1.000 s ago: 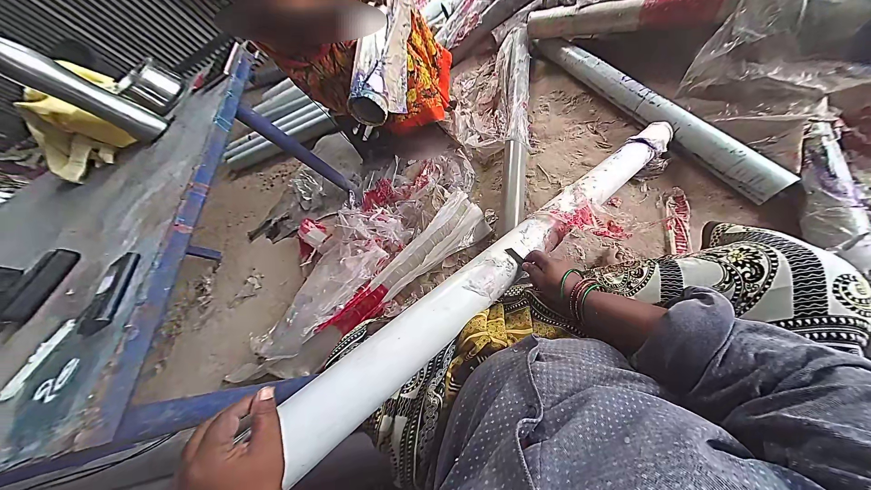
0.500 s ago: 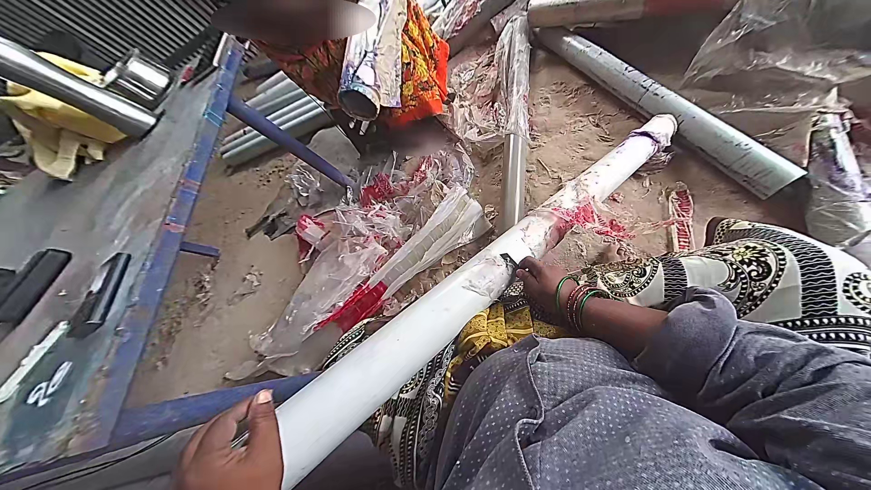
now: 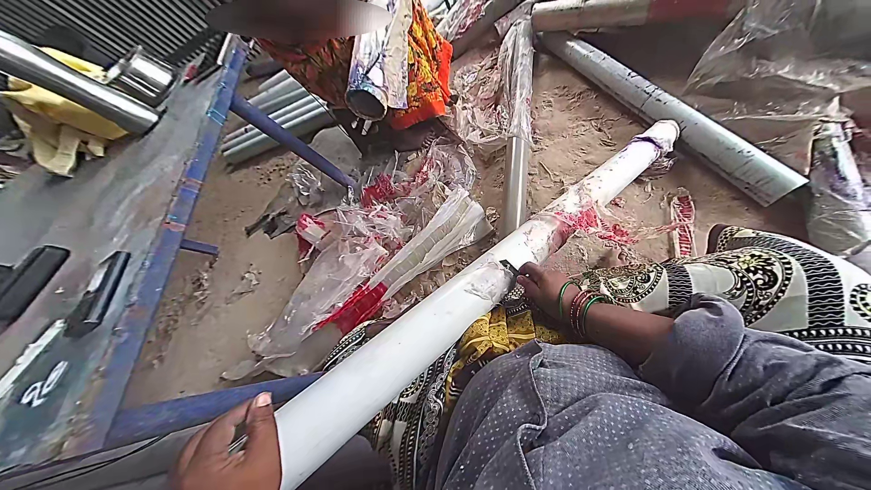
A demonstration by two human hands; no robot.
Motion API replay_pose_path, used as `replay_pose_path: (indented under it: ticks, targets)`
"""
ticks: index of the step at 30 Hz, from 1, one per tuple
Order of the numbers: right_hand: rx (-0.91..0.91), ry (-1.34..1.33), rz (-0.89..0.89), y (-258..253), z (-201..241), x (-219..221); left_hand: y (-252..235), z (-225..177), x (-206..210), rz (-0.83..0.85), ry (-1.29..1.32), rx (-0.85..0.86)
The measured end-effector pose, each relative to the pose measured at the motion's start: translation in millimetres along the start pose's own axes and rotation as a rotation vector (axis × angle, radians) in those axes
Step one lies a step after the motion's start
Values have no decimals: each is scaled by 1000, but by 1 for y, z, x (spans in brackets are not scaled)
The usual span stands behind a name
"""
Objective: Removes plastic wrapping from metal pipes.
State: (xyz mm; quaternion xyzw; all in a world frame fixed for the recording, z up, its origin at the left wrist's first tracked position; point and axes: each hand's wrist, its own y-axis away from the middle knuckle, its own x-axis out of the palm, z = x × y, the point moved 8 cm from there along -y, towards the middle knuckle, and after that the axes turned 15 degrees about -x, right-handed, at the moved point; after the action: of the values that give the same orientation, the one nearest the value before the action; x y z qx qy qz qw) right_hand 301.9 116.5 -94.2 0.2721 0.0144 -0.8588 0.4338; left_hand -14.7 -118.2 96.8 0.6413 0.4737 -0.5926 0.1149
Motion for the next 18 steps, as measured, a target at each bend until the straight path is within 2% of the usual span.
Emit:
replay_pose_path:
  ticks: [3,6,8,13,16,18]
  targets:
    - [-19,-42,-61,2,0,-9,0,-2,-1,0,0,3]
    - [82,-103,-204,2,-15,-26,1,-3,-2,-13,11,23]
    - [118,-81,-177,0,-20,-26,1,-3,-2,-9,9,16]
    - [18,12,6,-2,1,-2,-1,-1,1,6,-6,-12]
    - [-10,-6,-16,0,1,-7,-3,-2,2,26,-13,-32]
    - [18,-71,-101,-1,-5,-15,-3,-1,1,14,-7,-19]
